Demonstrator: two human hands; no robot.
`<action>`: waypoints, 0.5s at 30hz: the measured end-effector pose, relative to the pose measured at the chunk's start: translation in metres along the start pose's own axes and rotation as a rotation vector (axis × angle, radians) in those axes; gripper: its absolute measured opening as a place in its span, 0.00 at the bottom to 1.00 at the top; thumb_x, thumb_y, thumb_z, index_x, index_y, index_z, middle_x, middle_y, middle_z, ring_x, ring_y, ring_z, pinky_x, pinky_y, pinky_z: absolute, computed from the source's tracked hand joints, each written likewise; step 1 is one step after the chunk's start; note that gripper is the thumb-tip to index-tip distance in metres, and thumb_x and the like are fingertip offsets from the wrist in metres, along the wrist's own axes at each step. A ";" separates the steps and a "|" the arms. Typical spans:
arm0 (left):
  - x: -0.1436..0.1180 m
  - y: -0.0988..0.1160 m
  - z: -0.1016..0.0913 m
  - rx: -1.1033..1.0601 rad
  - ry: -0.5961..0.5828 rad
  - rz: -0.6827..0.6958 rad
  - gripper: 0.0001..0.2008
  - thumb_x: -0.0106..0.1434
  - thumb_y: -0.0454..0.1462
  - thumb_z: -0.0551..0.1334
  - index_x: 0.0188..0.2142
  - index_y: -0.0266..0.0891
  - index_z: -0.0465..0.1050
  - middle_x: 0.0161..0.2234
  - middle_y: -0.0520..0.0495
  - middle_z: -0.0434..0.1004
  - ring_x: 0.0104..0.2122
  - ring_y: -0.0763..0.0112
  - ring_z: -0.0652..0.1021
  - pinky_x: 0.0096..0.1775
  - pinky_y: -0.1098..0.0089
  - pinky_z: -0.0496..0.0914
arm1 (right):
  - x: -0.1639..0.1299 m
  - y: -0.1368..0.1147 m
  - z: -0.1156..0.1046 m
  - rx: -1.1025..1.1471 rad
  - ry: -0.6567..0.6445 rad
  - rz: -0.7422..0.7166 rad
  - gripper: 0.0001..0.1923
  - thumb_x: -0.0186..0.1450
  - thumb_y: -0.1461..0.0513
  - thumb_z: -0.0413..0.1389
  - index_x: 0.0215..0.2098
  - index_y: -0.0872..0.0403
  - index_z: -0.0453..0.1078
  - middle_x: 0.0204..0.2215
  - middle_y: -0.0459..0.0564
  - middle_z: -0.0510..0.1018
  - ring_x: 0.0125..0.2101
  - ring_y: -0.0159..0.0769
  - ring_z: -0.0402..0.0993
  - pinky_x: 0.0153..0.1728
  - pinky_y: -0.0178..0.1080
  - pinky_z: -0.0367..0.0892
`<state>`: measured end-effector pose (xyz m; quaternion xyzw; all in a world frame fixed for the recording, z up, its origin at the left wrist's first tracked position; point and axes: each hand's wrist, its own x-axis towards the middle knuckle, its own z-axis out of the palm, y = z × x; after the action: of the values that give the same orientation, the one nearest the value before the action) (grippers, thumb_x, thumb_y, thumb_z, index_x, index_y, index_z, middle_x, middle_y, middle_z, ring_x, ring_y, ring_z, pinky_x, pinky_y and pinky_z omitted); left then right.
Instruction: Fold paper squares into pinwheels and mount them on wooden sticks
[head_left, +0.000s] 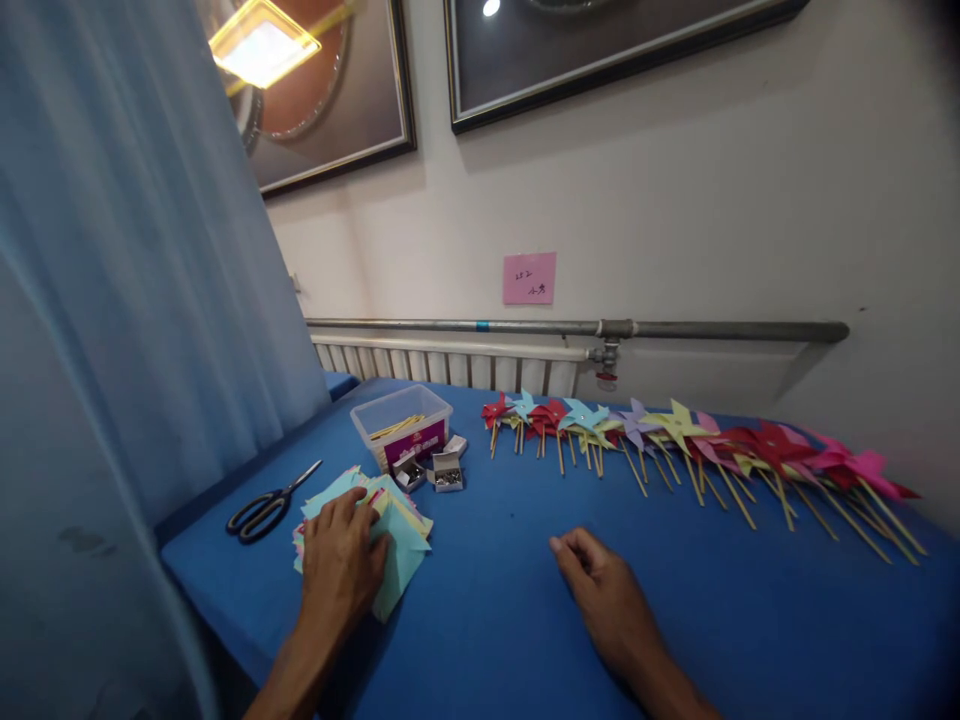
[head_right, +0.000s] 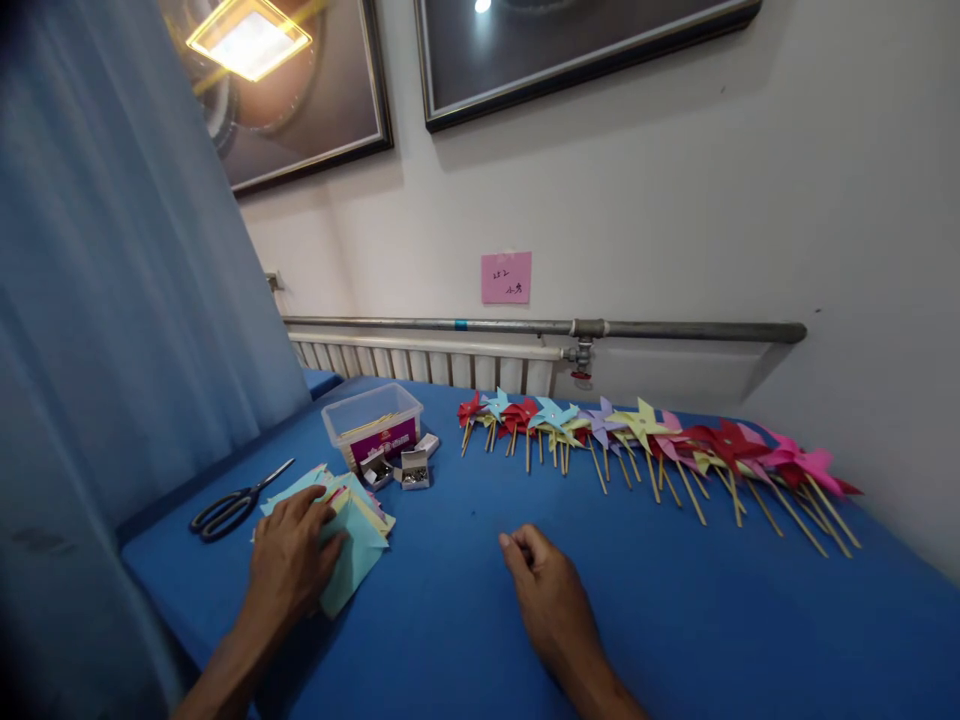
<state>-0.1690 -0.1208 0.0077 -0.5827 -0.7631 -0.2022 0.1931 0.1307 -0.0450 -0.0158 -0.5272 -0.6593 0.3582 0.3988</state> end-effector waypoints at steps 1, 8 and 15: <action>0.001 0.001 -0.003 -0.051 0.017 0.002 0.07 0.62 0.36 0.60 0.38 0.41 0.77 0.55 0.41 0.74 0.54 0.52 0.71 0.52 0.54 0.64 | 0.000 0.000 0.000 0.001 0.001 0.001 0.20 0.64 0.46 0.48 0.22 0.49 0.57 0.18 0.39 0.56 0.20 0.32 0.53 0.22 0.33 0.53; 0.038 0.045 -0.039 -0.800 -0.167 -0.198 0.11 0.58 0.45 0.64 0.27 0.40 0.73 0.25 0.51 0.75 0.28 0.68 0.73 0.32 0.70 0.64 | 0.004 0.009 0.002 0.086 -0.010 -0.004 0.22 0.65 0.44 0.49 0.23 0.50 0.60 0.18 0.39 0.60 0.20 0.32 0.57 0.23 0.34 0.55; 0.076 0.160 0.028 -1.651 -0.466 -0.517 0.21 0.39 0.46 0.74 0.24 0.37 0.67 0.17 0.56 0.66 0.17 0.78 0.65 0.23 0.74 0.59 | 0.009 0.002 -0.002 0.739 -0.153 0.011 0.32 0.61 0.36 0.53 0.45 0.53 0.74 0.36 0.56 0.81 0.37 0.45 0.79 0.41 0.46 0.71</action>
<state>-0.0344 -0.0058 0.0384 -0.3723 -0.5018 -0.6004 -0.4992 0.1326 -0.0352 -0.0153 -0.3230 -0.5104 0.6126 0.5098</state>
